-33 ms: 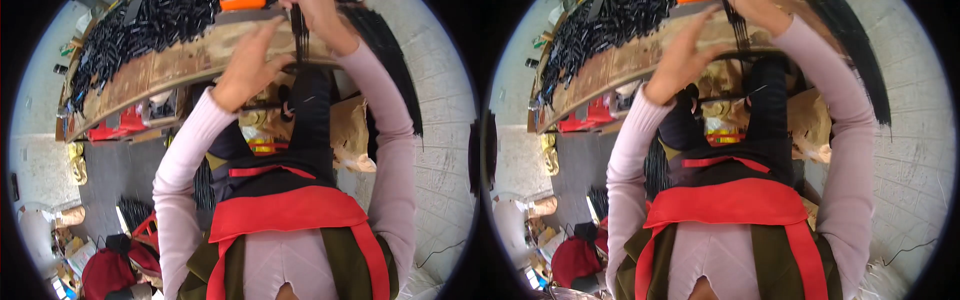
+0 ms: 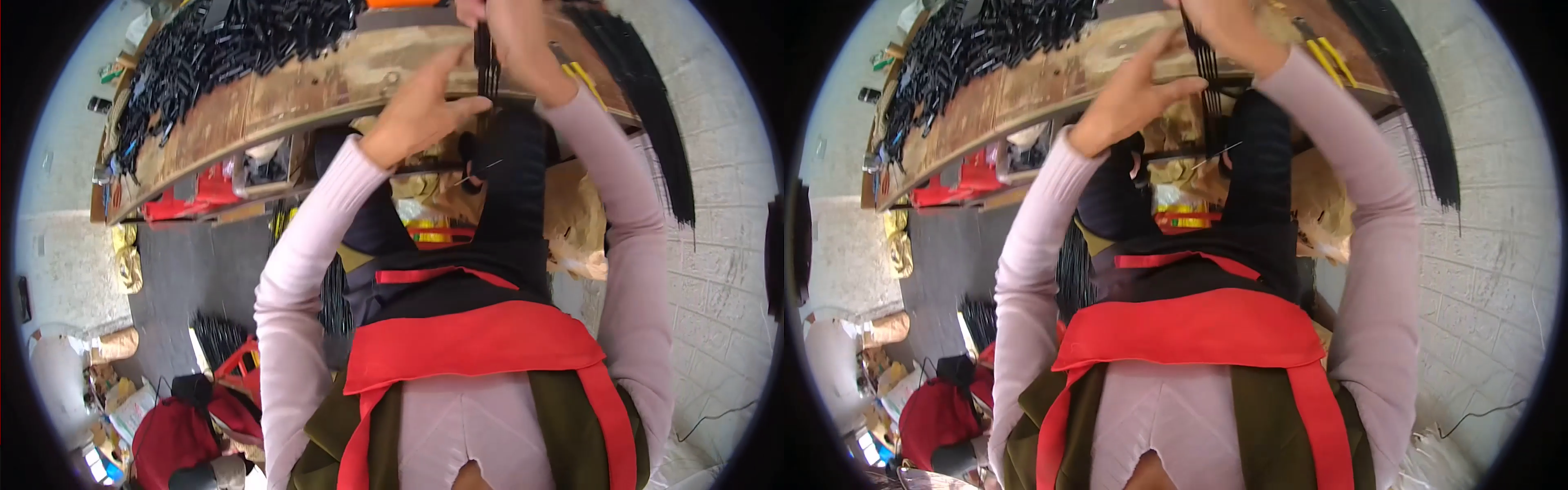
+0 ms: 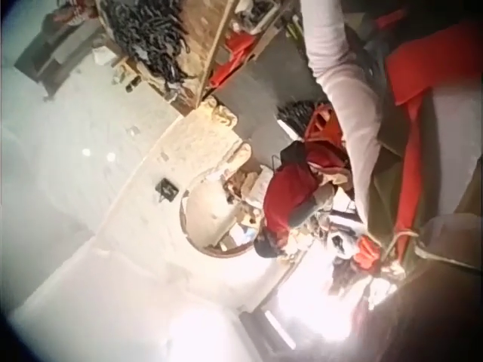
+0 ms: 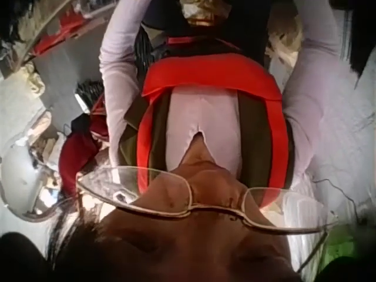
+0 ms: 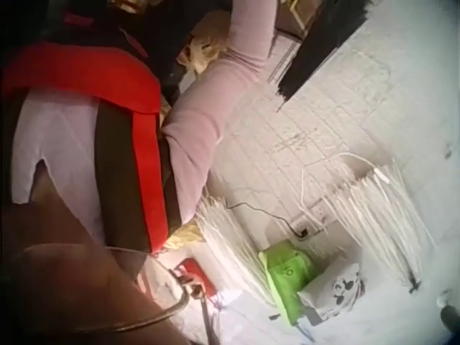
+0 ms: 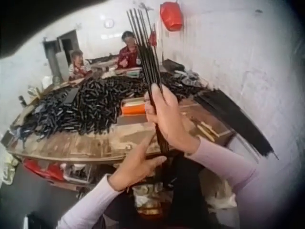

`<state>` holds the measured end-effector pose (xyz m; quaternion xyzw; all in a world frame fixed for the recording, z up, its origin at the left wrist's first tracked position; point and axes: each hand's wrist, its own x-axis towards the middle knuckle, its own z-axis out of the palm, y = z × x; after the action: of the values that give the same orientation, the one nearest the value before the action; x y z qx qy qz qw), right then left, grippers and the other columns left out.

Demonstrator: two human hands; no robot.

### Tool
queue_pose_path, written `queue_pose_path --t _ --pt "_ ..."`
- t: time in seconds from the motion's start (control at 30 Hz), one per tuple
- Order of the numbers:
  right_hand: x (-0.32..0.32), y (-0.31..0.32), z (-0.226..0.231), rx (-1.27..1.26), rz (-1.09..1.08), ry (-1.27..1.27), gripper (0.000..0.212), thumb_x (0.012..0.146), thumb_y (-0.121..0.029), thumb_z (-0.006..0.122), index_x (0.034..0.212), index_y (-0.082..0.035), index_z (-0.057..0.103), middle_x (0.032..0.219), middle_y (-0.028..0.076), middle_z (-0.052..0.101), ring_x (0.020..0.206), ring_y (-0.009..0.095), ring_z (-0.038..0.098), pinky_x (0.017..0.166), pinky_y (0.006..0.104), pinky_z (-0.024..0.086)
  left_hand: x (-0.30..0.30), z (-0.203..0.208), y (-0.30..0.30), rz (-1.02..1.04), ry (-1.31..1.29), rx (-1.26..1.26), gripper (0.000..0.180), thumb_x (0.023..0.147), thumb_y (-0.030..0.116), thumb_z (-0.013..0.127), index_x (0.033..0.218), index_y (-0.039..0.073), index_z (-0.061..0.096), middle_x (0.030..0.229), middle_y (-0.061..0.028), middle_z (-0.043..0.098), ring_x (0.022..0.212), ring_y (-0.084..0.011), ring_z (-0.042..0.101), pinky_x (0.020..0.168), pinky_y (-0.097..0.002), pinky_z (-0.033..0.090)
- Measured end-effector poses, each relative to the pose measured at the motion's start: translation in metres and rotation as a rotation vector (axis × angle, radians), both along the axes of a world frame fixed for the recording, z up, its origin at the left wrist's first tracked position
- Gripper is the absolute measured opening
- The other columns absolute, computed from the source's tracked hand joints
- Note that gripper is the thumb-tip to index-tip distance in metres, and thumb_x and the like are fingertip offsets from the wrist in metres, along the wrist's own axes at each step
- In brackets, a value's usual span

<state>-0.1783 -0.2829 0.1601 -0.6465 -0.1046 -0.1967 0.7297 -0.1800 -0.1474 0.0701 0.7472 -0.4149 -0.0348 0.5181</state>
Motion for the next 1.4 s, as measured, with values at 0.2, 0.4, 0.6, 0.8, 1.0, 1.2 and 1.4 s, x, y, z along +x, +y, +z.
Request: queue_pose_path --t 0.2,0.4,0.6,0.8,1.0,1.2,1.4 --pt "-0.030 0.031 -0.149 0.054 -0.225 0.146 0.030 0.103 -0.028 0.040 0.091 -0.003 0.051 0.063 0.000 0.049 0.052 0.007 0.044 0.047 0.0227 0.036 -0.015 -0.133 0.009 -0.149 0.590 -0.010 0.053 0.088 0.007 0.063 0.135 -0.001 0.042 0.083 -0.0093 0.062 0.071 -0.0170 0.058 0.067 -0.0318 0.049" --pt "-0.085 0.059 -0.235 0.088 -0.169 0.379 0.025 0.103 -0.022 0.041 0.089 -0.004 0.051 0.061 0.000 0.049 0.051 0.007 0.044 0.047 0.0247 0.035 -0.081 -0.192 0.048 -0.164 0.932 0.082 0.043 0.088 -0.006 0.052 0.130 -0.005 0.043 0.114 -0.0102 0.059 0.103 -0.0157 0.055 0.090 -0.0301 0.045" --pt "-0.113 0.055 -0.250 0.202 -0.026 0.407 0.023 0.104 -0.023 0.039 0.098 -0.003 0.050 0.071 0.002 0.052 0.057 0.008 0.047 0.053 0.0234 0.039 -0.086 -0.188 0.068 -0.268 0.921 0.233 0.036 0.091 0.005 0.061 0.123 -0.007 0.049 0.112 -0.0171 0.063 0.107 -0.0231 0.060 0.092 -0.0349 0.047" --pt "-0.084 0.027 -0.211 0.313 0.123 0.369 0.027 0.103 -0.024 0.043 0.112 0.000 0.051 0.090 0.007 0.061 0.077 0.014 0.061 0.073 0.0247 0.049 -0.012 -0.098 0.091 -0.387 0.558 0.538 0.025 0.095 0.012 0.057 0.112 -0.006 0.058 0.093 -0.0154 0.067 0.089 -0.0194 0.064 0.081 -0.0315 0.050" --pt "-0.051 0.035 -0.209 0.297 -0.020 0.429 0.017 0.097 -0.011 0.052 0.108 0.001 0.053 0.079 0.004 0.058 0.063 0.008 0.053 0.061 0.0237 0.050 0.048 0.044 0.035 -0.211 0.507 0.385 0.018 0.096 0.008 0.054 0.107 -0.002 0.065 0.090 -0.0067 0.068 0.086 -0.0101 0.063 0.079 -0.0262 0.051" --pt "-0.058 0.025 -0.215 0.329 -0.003 0.405 0.016 0.098 -0.011 0.050 0.108 0.000 0.054 0.074 0.002 0.051 0.062 0.007 0.047 0.056 0.0223 0.041 0.180 0.051 -0.106 -0.055 -0.200 0.464 0.022 0.091 0.015 0.056 0.101 -0.001 0.067 0.074 -0.0078 0.067 0.066 -0.0140 0.064 0.061 -0.0276 0.050" --pt "-0.065 0.007 -0.211 0.392 0.059 0.433 0.016 0.099 -0.011 0.050 0.109 0.000 0.054 0.074 0.001 0.050 0.064 0.007 0.045 0.058 0.0218 0.038 0.284 -0.009 -0.226 0.066 -0.336 0.579 0.025 0.080 0.027 0.067 0.093 0.007 0.073 0.083 -0.0109 0.070 0.078 -0.0266 0.068 0.070 -0.0367 0.053"
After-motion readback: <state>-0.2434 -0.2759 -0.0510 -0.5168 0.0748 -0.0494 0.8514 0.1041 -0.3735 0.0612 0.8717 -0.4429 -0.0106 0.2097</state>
